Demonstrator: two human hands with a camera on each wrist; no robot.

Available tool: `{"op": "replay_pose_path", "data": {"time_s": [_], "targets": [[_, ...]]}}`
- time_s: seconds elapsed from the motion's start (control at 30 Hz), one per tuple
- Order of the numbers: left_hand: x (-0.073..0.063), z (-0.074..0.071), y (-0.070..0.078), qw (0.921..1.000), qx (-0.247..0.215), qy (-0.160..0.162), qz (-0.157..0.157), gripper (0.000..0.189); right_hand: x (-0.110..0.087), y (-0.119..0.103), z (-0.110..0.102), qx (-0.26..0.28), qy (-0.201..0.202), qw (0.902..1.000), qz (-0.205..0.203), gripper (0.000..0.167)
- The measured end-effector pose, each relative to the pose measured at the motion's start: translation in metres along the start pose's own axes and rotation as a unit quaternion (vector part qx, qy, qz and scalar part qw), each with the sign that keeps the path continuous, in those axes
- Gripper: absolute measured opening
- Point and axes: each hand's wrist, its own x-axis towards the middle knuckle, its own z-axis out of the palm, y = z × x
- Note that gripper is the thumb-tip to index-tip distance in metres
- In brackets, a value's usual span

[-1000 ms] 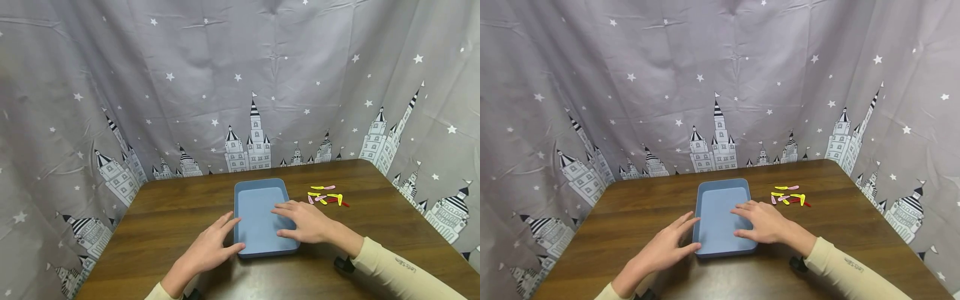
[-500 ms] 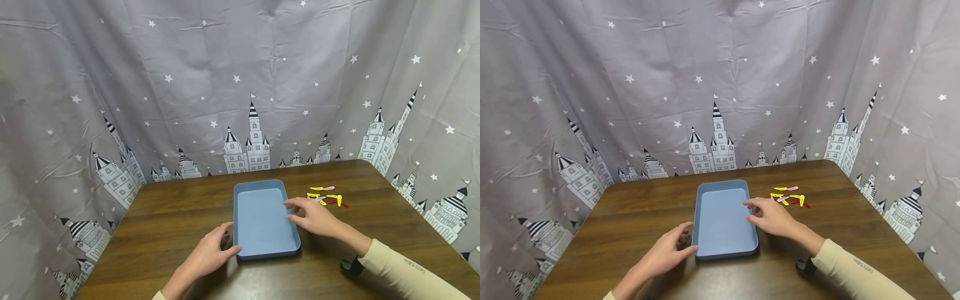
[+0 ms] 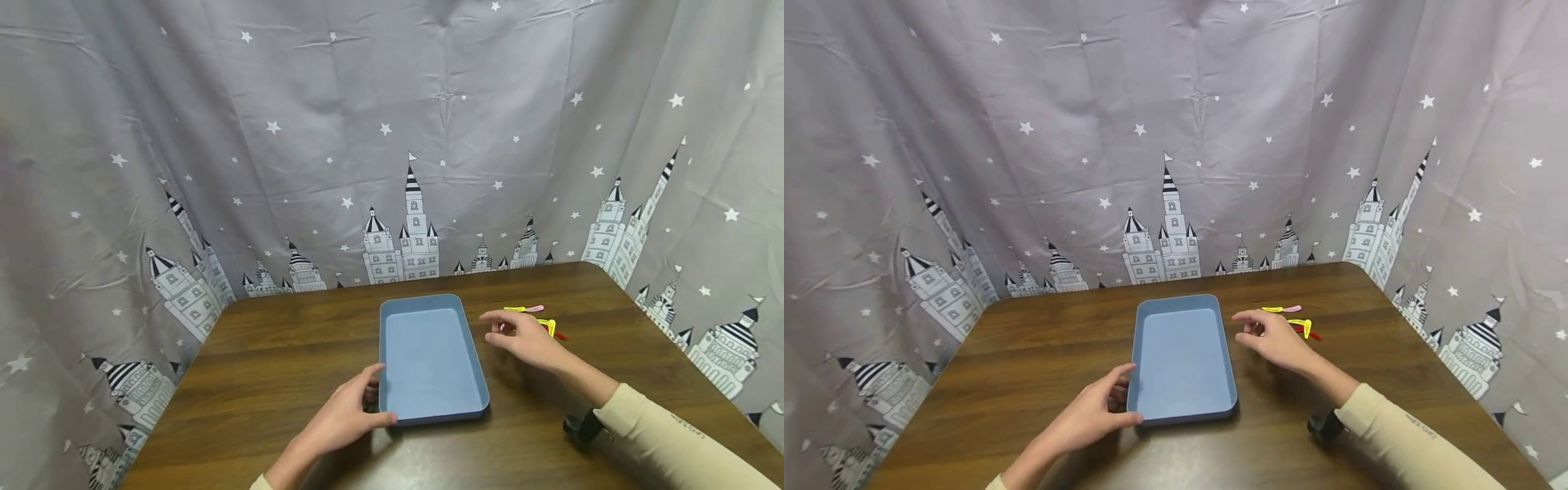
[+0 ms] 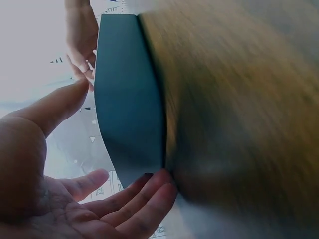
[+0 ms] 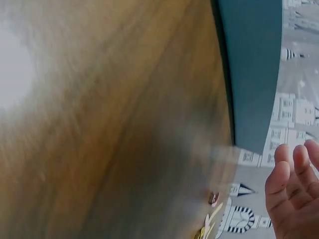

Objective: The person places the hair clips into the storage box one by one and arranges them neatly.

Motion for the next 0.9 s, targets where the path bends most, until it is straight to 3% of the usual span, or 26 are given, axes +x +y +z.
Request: {"op": "replay_pose_path", "data": {"time_s": [0.2, 0.43, 0.9], "targets": [[0.001, 0.0, 0.0, 0.9995, -0.03, -0.007, -0.004, 0.091, 0.004, 0.009, -0.014, 0.074, -0.003, 0.9956, 0.057, 0.035], [0.004, 0.003, 0.0, 0.9985, -0.054, 0.001, 0.007, 0.086, 0.005, 0.021, -0.028, 0.161, -0.001, 0.9792, 0.124, 0.039], [0.003, 0.008, -0.008, 0.997, -0.073, 0.01, -0.021, 0.075, 0.004, 0.05, -0.044, 0.203, 0.021, 0.964, 0.171, 0.046]]}}
